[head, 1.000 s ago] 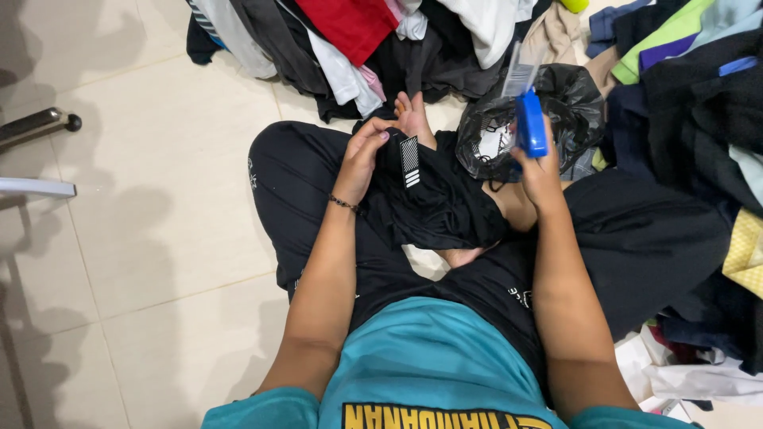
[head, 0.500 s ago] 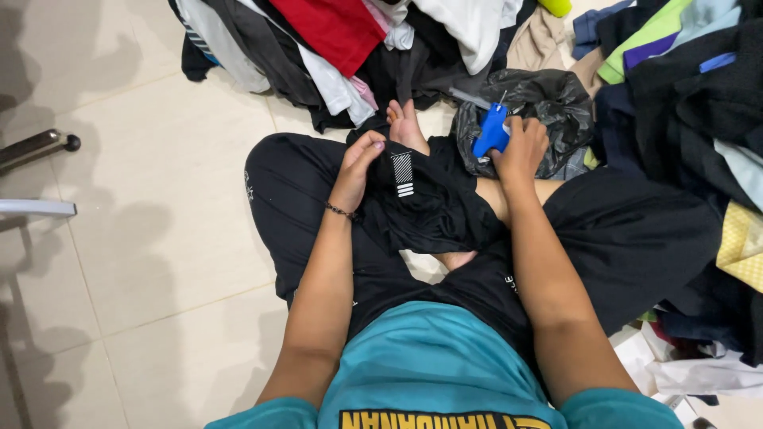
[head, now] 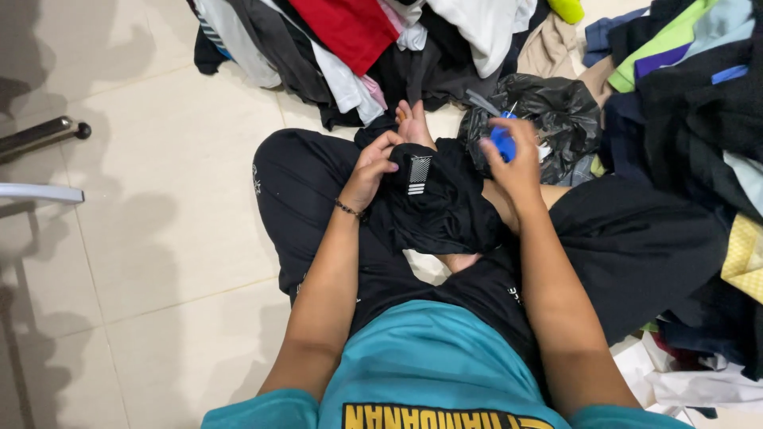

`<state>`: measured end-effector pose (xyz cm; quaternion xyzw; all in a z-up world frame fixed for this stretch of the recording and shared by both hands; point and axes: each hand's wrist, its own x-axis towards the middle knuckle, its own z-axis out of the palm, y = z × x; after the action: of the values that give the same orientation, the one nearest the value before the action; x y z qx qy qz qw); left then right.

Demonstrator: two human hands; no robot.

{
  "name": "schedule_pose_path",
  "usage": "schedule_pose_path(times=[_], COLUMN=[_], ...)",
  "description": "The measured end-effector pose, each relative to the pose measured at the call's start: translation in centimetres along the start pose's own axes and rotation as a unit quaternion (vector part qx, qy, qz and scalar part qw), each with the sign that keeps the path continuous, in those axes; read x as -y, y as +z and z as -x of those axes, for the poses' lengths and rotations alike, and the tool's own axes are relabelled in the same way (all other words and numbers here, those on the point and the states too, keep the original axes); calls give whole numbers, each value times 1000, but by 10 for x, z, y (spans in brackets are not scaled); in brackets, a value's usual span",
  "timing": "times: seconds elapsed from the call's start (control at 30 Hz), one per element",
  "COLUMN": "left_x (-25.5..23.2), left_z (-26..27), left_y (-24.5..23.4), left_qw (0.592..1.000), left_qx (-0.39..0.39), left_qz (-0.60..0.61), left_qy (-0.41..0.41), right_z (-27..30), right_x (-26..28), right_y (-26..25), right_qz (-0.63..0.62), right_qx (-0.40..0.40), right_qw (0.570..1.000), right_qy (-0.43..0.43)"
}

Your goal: A person sitting on the floor tags various clothing items with a tagging gun and then folds them.

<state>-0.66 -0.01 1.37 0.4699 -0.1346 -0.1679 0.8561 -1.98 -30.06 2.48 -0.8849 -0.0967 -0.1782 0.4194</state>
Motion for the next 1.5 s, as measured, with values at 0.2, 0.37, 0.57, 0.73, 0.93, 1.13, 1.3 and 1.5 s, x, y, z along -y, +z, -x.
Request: schedule_pose_path(times=[0.2, 0.37, 0.57, 0.73, 0.93, 1.13, 1.3, 1.5], left_x=[-13, -70, 27, -12, 32, -9, -57, -115], left_z=[1, 14, 29, 40, 75, 98, 109, 112], left_y=[8, 37, -63, -52, -124, -111, -84, -65], left_qw=[967, 924, 960, 984, 953, 970, 971, 923], left_qx=[-94, -171, -197, -109, 34, -60, -130, -261], left_qz=[-215, -312, -196, 133, 281, 181, 60, -193], left_qy=[100, 139, -39, -43, 106, 152, 192, 204], right_z=[18, 29, 27, 8, 1, 21, -10, 3], right_x=[37, -44, -39, 32, 55, -31, 103, 38], right_y=[6, 9, -2, -31, -31, -3, -37, -7], right_qz=[-180, -355, -633, -652, -395, -45, -151, -77], right_qx=[265, 140, 75, 113, 161, 72, 271, 89], right_qw=[945, 904, 741, 740, 895, 980, 948, 993], right_qy=[-59, 194, 211, 125, 133, 179, 77, -10])
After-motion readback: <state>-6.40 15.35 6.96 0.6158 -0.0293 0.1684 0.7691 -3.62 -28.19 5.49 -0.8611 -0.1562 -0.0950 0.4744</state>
